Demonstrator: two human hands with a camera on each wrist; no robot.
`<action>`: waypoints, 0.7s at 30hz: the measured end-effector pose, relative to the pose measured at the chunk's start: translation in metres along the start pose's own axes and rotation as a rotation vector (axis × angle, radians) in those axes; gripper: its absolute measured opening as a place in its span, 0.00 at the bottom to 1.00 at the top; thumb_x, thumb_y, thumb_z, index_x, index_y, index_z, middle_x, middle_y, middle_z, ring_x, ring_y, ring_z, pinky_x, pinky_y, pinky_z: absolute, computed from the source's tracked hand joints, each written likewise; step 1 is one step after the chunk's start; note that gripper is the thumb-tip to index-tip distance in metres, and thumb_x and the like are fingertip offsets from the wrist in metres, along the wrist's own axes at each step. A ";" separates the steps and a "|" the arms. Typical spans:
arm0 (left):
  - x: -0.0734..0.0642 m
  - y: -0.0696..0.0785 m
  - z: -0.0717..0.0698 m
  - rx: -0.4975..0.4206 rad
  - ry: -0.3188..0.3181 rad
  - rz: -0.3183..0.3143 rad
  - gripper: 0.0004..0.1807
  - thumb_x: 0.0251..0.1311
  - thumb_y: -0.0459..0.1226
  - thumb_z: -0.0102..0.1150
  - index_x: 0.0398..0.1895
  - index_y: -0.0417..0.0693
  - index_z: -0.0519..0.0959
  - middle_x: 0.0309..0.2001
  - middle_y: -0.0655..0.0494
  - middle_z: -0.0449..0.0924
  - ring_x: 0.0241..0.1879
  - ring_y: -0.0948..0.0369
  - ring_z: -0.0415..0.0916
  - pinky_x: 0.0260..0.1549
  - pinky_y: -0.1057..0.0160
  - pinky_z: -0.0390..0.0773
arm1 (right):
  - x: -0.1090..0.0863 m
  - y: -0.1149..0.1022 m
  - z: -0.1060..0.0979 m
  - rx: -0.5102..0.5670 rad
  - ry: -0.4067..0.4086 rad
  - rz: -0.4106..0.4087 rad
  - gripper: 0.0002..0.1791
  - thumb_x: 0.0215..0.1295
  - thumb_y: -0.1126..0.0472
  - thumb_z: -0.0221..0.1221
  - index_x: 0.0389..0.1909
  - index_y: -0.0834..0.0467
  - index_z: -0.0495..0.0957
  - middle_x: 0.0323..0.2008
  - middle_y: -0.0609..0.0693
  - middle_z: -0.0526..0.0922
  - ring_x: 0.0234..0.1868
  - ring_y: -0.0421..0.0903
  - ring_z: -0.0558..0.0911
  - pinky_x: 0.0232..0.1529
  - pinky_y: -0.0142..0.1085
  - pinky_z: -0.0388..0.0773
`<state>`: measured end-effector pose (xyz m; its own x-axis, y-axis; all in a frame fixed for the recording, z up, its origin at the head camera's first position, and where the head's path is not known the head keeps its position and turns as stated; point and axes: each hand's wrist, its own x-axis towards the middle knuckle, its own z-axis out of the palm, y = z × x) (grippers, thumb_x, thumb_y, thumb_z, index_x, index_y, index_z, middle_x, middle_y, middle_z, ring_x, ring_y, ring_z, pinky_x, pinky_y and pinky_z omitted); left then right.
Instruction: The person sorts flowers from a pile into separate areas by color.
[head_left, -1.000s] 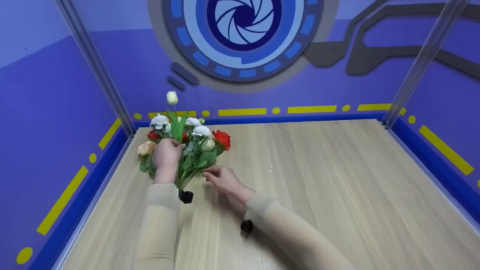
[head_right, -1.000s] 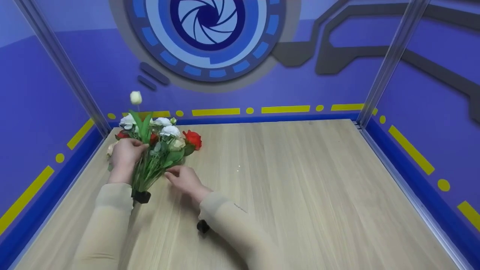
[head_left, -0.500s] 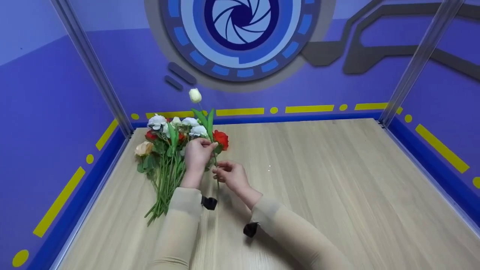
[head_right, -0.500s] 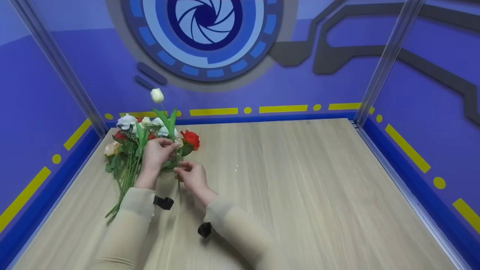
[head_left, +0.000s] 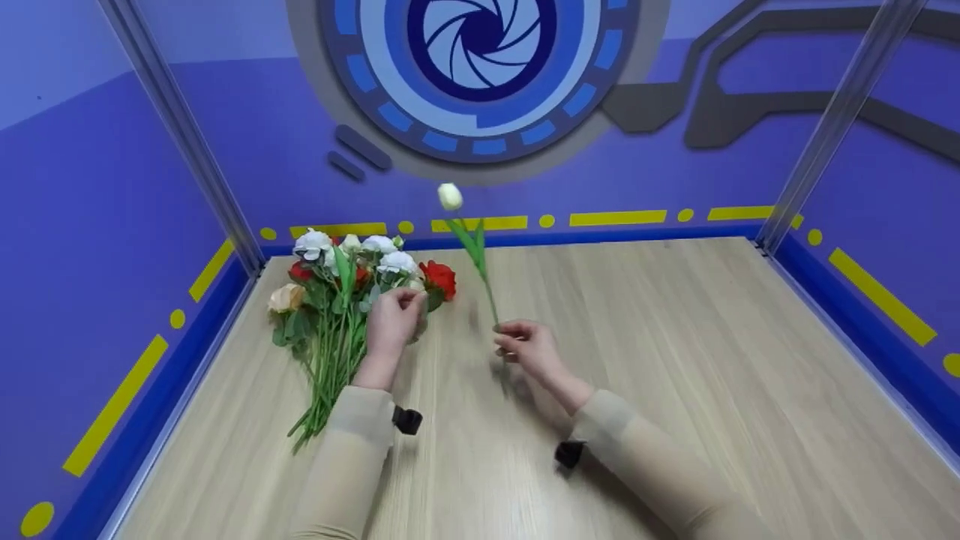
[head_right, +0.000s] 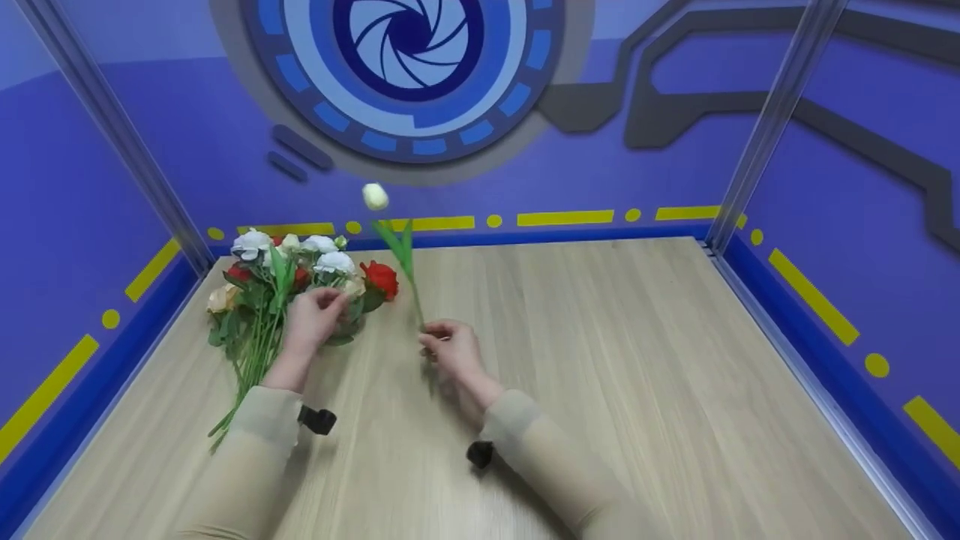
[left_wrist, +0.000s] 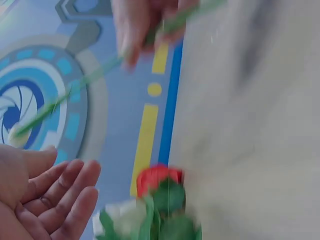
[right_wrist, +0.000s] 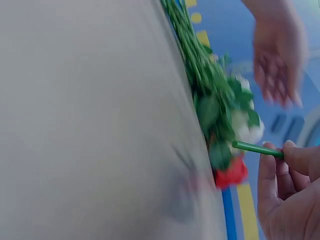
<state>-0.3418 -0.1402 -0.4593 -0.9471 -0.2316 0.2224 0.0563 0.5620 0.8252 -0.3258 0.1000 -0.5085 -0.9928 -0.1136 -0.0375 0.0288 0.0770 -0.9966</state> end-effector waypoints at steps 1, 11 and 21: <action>0.002 -0.005 -0.005 0.026 0.022 0.006 0.13 0.71 0.41 0.63 0.46 0.39 0.86 0.37 0.42 0.88 0.37 0.49 0.86 0.36 0.55 0.82 | 0.000 0.001 -0.011 0.013 0.012 0.013 0.12 0.70 0.69 0.61 0.52 0.69 0.82 0.38 0.51 0.85 0.32 0.38 0.84 0.36 0.31 0.83; 0.018 -0.062 -0.052 0.233 0.124 -0.166 0.14 0.75 0.33 0.52 0.56 0.32 0.75 0.54 0.32 0.74 0.56 0.38 0.74 0.56 0.42 0.75 | 0.008 0.010 -0.124 -0.039 0.211 0.106 0.15 0.73 0.67 0.60 0.56 0.69 0.77 0.37 0.45 0.82 0.34 0.37 0.81 0.40 0.30 0.80; 0.026 -0.084 -0.069 0.536 -0.143 -0.265 0.19 0.74 0.41 0.56 0.52 0.30 0.81 0.55 0.28 0.78 0.55 0.33 0.77 0.51 0.37 0.80 | 0.010 0.014 -0.231 -0.321 0.355 0.135 0.21 0.75 0.62 0.59 0.62 0.69 0.77 0.31 0.38 0.83 0.29 0.31 0.81 0.32 0.27 0.80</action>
<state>-0.3491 -0.2481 -0.4866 -0.9421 -0.3305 -0.0572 -0.3189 0.8296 0.4584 -0.3621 0.3287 -0.5056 -0.9625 0.2585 -0.0821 0.1784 0.3755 -0.9095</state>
